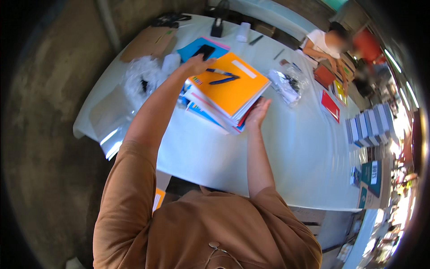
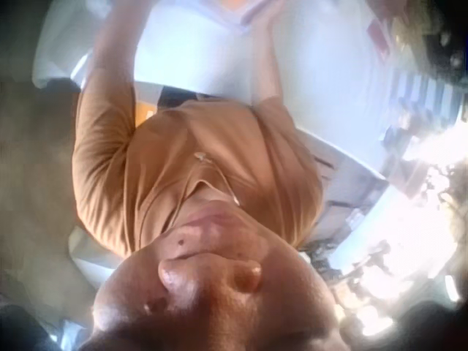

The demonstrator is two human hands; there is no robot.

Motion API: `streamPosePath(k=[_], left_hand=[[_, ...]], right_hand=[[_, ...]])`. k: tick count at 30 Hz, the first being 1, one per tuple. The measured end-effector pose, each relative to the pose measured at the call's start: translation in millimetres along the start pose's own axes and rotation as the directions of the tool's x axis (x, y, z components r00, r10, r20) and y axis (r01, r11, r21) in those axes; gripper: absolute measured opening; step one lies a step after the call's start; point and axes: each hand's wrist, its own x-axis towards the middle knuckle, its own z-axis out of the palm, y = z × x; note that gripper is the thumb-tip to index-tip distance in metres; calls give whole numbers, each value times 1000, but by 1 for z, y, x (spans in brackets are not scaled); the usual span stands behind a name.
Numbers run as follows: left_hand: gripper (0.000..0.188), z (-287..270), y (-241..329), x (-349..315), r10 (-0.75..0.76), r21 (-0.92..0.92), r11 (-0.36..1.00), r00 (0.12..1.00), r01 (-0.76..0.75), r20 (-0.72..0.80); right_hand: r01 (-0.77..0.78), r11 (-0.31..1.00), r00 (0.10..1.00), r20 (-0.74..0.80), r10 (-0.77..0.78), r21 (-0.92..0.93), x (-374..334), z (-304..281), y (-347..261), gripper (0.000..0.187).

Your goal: The person opens a cardboard box, removes plastic covers, and proceeds to sort and pack notebooks of various colors into the box, eventually handling a stack of black binding combs on the table.

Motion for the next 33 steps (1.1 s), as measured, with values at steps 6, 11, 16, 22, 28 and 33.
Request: streamPosePath(k=[6,11,16,22,28,33], left_hand=[[85,34,-13,20,-187,-225,919,860,324,475],[80,13,-13,-21,-202,-92,961,890,260,409],[80,12,-16,-41,-179,-64,978,953,200,244],[76,30,15,-51,-84,300,947,989,118,-125],[56,76,26,-52,369,453,848,920,-274,-133],[53,68,32,-60,202,439,882,979,-171,-24]], right_hand=[[-44,994,990,127,56,-97,-11,18,-1,73],[35,991,994,107,-21,-132,-17,21,25,75],[52,992,988,149,-35,-112,-26,36,16,83],[-6,1000,990,139,8,-16,-30,39,4,82],[-13,999,983,185,19,-33,-30,37,4,83],[42,991,982,188,-17,-126,-18,21,13,82]])
